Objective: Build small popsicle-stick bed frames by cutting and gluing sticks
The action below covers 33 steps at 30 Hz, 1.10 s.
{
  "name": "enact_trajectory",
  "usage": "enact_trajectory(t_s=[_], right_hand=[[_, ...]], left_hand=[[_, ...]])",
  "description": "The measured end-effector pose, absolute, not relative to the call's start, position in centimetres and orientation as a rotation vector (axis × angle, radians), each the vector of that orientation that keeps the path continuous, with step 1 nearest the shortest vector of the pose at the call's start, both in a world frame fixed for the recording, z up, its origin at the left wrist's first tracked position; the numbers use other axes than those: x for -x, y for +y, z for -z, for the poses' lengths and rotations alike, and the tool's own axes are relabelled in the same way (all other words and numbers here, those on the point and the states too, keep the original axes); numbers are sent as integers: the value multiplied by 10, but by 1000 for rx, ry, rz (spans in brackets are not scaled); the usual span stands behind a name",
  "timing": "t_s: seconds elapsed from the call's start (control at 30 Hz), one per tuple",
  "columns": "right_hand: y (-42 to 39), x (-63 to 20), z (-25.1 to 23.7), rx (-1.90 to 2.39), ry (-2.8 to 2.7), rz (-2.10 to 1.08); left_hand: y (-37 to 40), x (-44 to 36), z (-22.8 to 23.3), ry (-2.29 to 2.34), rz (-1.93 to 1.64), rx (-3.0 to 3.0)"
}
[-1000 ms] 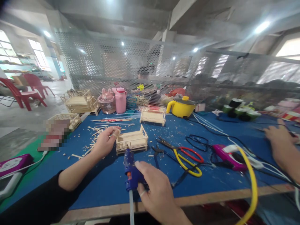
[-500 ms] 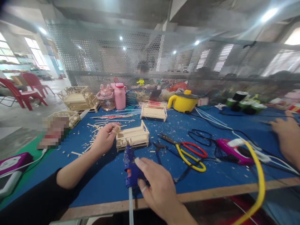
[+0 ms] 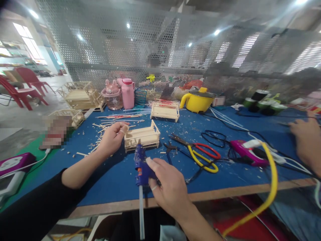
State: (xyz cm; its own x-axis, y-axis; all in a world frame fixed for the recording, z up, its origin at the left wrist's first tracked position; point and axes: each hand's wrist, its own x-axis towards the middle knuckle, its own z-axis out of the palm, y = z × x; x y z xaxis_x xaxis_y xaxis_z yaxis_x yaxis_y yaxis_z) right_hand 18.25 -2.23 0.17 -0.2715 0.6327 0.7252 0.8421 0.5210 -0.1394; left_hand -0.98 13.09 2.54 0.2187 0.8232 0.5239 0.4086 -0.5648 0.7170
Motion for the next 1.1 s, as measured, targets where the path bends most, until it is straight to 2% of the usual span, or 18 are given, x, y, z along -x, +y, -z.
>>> enact_trajectory(t_s=[1.1], right_hand=[[-24, -182, 1, 1242, -1997, 336]], left_hand=[[129, 9, -28, 1137, -1306, -2088]])
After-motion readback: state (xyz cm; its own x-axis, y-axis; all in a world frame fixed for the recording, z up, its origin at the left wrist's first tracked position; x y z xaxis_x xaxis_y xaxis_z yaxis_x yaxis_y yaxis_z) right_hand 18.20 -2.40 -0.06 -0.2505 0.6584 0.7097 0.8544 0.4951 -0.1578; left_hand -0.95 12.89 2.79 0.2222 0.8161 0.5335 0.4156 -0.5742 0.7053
